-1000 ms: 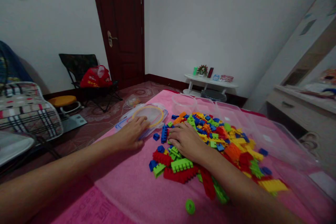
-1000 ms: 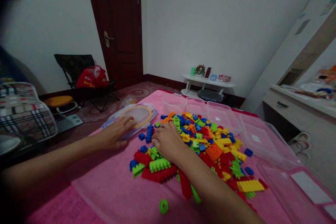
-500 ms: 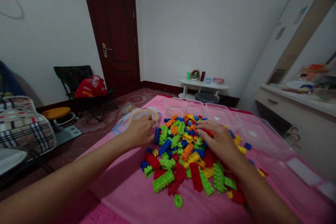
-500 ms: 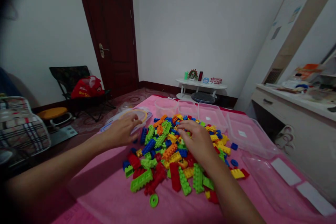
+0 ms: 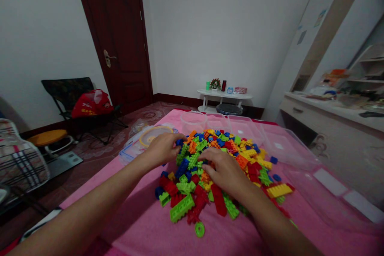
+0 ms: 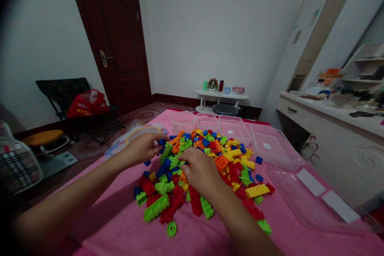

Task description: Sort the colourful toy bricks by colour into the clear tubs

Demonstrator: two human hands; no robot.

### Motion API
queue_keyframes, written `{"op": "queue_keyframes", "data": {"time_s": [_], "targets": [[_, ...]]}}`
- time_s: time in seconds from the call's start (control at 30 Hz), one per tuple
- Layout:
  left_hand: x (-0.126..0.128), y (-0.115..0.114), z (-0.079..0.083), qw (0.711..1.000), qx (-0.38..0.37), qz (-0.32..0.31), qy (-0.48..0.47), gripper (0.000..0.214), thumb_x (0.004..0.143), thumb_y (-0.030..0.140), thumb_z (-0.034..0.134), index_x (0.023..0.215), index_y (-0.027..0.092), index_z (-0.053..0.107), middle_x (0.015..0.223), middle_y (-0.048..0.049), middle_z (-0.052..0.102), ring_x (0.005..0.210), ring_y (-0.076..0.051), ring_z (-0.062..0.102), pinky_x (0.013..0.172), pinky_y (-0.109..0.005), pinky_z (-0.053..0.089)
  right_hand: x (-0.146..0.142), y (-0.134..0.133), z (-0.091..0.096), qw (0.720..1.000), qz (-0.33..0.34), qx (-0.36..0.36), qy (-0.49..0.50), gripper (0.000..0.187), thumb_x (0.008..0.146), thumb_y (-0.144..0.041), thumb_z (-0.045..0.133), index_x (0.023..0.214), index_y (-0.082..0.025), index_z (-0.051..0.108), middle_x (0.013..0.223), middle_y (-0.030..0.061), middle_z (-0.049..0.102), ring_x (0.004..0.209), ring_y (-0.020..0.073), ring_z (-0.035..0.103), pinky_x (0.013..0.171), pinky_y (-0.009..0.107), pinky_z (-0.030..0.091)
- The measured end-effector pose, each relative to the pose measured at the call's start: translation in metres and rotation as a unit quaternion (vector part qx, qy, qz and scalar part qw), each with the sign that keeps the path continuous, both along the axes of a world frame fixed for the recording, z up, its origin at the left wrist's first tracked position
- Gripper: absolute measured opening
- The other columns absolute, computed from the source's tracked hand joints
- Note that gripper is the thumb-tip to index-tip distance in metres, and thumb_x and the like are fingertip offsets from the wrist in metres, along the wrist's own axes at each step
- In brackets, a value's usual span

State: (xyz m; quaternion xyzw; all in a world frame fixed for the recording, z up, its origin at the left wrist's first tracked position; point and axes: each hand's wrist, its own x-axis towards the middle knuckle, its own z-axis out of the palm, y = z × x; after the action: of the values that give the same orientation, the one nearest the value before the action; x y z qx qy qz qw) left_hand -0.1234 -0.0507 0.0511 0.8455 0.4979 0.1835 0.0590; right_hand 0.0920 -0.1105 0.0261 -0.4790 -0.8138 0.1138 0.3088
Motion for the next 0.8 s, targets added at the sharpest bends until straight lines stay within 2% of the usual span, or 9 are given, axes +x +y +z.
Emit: {"op": "queue_keyframes", "data": {"time_s": [0.1, 0.17, 0.23, 0.33, 0.43, 0.57, 0.63, 0.73, 0.8], "targets": [[0.024, 0.007, 0.025, 0.978, -0.116, -0.139, -0.105, 0.063, 0.076, 0.017, 0.053, 0.137, 0.022, 0.039, 0.090, -0.0046, 0.066, 0.067, -0.014, 0.061, 0.060, -0.024, 0.047, -0.009, 0.001, -0.002, 0.983, -0.027, -0.063, 0.168, 0.033, 0.080, -0.029, 0.058, 0.111, -0.020, 0.060, 0.097, 0.0055, 0.065, 0.074, 0.0155, 0.062, 0.068, 0.030, 0.049], [0.046, 0.012, 0.034, 0.956, -0.155, -0.205, -0.140, 0.068, 0.075, 0.018, 0.057, 0.139, 0.019, 0.033, 0.085, -0.0044, 0.065, 0.060, -0.012, 0.059, 0.054, -0.022, 0.045, -0.007, 0.003, 0.001, 0.942, -0.050, -0.118, 0.309, 0.045, 0.083, -0.044, 0.054, 0.119, -0.018, 0.049, 0.095, 0.0065, 0.063, 0.063, 0.0137, 0.061, 0.052, 0.026, 0.047], [0.068, 0.015, 0.037, 0.952, -0.127, -0.229, -0.159, 0.067, 0.072, 0.018, 0.062, 0.135, 0.015, 0.039, 0.083, -0.0054, 0.065, 0.062, -0.013, 0.058, 0.054, -0.022, 0.044, 0.000, 0.007, 0.003, 0.903, -0.070, -0.149, 0.398, 0.050, 0.082, -0.053, 0.050, 0.116, -0.017, 0.046, 0.094, 0.0064, 0.062, 0.057, 0.0130, 0.060, 0.042, 0.023, 0.043], [0.091, 0.014, 0.033, 0.945, -0.092, -0.266, -0.167, 0.065, 0.070, 0.013, 0.062, 0.132, 0.013, 0.044, 0.085, -0.0069, 0.067, 0.070, -0.015, 0.061, 0.059, -0.023, 0.046, 0.012, 0.014, 0.002, 0.887, -0.088, -0.166, 0.421, 0.046, 0.078, -0.056, 0.054, 0.103, -0.017, 0.052, 0.082, 0.0028, 0.060, 0.054, 0.0126, 0.058, 0.039, 0.022, 0.041], [0.097, 0.015, 0.027, 0.927, -0.110, -0.318, -0.167, 0.068, 0.070, 0.011, 0.062, 0.135, 0.015, 0.042, 0.090, -0.0069, 0.069, 0.072, -0.015, 0.062, 0.061, -0.023, 0.047, 0.023, 0.021, 0.000, 0.900, -0.106, -0.163, 0.391, 0.042, 0.078, -0.055, 0.056, 0.091, -0.016, 0.057, 0.067, 0.0001, 0.057, 0.054, 0.0146, 0.056, 0.041, 0.023, 0.042], [0.088, 0.025, 0.025, 0.941, -0.074, -0.249, -0.217, 0.039, 0.076, 0.016, 0.058, 0.115, 0.010, 0.061, 0.086, -0.0077, 0.070, 0.074, -0.015, 0.063, 0.066, -0.023, 0.047, 0.044, 0.026, 0.010, 0.948, -0.199, -0.011, 0.246, 0.033, 0.078, -0.049, 0.058, 0.075, -0.017, 0.057, 0.063, -0.0007, 0.056, 0.057, 0.0137, 0.052, 0.049, 0.023, 0.038], [0.083, 0.027, 0.024, 0.951, -0.076, -0.240, -0.181, 0.025, 0.076, 0.019, 0.059, 0.098, 0.011, 0.069, 0.083, -0.0067, 0.071, 0.073, -0.015, 0.063, 0.065, -0.022, 0.046, 0.055, 0.024, 0.020, 0.962, -0.225, 0.043, 0.146, 0.030, 0.078, -0.046, 0.058, 0.068, -0.017, 0.055, 0.061, -0.0011, 0.055, 0.058, 0.0134, 0.051, 0.051, 0.023, 0.035], [0.078, 0.023, 0.021, 0.948, -0.136, -0.278, -0.074, 0.018, 0.072, 0.018, 0.062, 0.086, 0.015, 0.073, 0.076, -0.0025, 0.072, 0.066, -0.013, 0.062, 0.058, -0.019, 0.042, 0.064, 0.016, 0.030, 0.986, -0.162, -0.026, -0.012, 0.023, 0.075, -0.039, 0.061, 0.067, -0.018, 0.059, 0.063, -0.0011, 0.059, 0.059, 0.0139, 0.053, 0.052, 0.023, 0.034], [0.079, 0.019, 0.017, 0.948, -0.154, -0.278, -0.025, 0.017, 0.069, 0.014, 0.063, 0.082, 0.017, 0.074, 0.070, -0.0007, 0.071, 0.061, -0.012, 0.060, 0.053, -0.018, 0.039, 0.062, 0.009, 0.030, 0.979, -0.126, -0.082, -0.136, 0.014, 0.068, -0.034, 0.068, 0.068, -0.021, 0.064, 0.065, -0.0009, 0.063, 0.060, 0.0151, 0.056, 0.053, 0.023, 0.035]]}}
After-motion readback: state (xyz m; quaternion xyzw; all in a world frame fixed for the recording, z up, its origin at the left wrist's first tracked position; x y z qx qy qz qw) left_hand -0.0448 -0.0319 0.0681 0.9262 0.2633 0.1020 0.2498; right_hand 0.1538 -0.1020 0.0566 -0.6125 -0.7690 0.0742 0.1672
